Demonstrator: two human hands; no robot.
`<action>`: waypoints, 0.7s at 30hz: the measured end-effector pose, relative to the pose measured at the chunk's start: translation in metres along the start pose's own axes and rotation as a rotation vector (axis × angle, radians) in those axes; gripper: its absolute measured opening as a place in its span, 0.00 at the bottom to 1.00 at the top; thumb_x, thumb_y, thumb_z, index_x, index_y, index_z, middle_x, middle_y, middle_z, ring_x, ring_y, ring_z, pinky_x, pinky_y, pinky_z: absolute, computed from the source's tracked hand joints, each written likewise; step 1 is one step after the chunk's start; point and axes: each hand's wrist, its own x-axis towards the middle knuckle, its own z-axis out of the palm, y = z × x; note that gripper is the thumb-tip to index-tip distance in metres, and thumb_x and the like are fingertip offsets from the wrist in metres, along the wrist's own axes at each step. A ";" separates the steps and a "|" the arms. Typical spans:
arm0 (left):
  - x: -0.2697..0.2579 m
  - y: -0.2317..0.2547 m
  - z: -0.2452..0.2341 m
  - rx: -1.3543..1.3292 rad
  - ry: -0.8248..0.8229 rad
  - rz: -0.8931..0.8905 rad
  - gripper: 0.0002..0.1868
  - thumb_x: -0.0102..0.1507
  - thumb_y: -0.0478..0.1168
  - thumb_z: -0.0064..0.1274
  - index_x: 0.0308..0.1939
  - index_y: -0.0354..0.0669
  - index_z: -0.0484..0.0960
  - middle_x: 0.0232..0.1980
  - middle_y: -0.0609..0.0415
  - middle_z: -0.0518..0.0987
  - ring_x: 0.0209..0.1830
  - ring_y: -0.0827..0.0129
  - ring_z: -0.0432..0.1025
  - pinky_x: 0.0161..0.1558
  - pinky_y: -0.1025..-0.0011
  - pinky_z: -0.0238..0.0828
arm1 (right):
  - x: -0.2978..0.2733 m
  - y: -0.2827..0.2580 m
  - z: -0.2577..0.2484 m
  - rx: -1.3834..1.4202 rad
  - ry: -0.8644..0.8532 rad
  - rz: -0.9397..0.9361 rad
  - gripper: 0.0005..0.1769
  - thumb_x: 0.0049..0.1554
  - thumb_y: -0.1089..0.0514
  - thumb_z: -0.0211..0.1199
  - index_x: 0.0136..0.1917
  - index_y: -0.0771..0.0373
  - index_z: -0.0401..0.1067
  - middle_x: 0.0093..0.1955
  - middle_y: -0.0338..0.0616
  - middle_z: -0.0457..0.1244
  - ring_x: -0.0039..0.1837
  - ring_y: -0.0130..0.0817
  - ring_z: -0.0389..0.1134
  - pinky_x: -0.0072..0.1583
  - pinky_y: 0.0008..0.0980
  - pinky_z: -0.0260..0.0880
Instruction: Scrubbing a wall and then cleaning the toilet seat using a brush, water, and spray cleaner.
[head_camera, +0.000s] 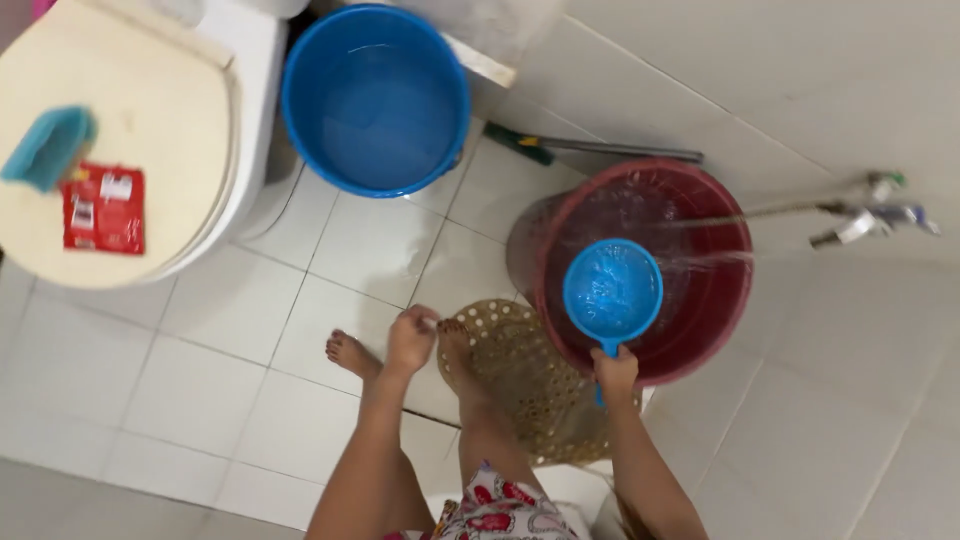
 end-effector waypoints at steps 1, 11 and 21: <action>-0.004 0.026 0.006 -0.006 -0.025 0.061 0.14 0.55 0.27 0.52 0.42 0.44 0.85 0.37 0.49 0.82 0.35 0.64 0.78 0.41 0.68 0.76 | -0.009 0.002 -0.005 0.087 -0.017 -0.089 0.09 0.47 0.62 0.68 0.33 0.66 0.69 0.26 0.42 0.60 0.27 0.32 0.60 0.31 0.38 0.61; -0.068 0.256 0.027 -0.121 -0.168 0.556 0.08 0.59 0.28 0.53 0.40 0.42 0.82 0.42 0.48 0.79 0.37 0.62 0.78 0.41 0.68 0.76 | -0.140 -0.116 -0.060 -0.111 -0.081 -0.331 0.15 0.43 0.54 0.75 0.38 0.66 0.77 0.27 0.45 0.67 0.29 0.33 0.69 0.37 0.39 0.69; -0.076 0.180 -0.078 0.355 0.223 0.565 0.10 0.54 0.31 0.57 0.39 0.44 0.84 0.46 0.43 0.80 0.48 0.46 0.75 0.49 0.54 0.75 | -0.231 -0.204 -0.004 -0.497 -0.437 -0.827 0.18 0.41 0.55 0.72 0.41 0.69 0.74 0.34 0.57 0.66 0.39 0.49 0.72 0.45 0.47 0.70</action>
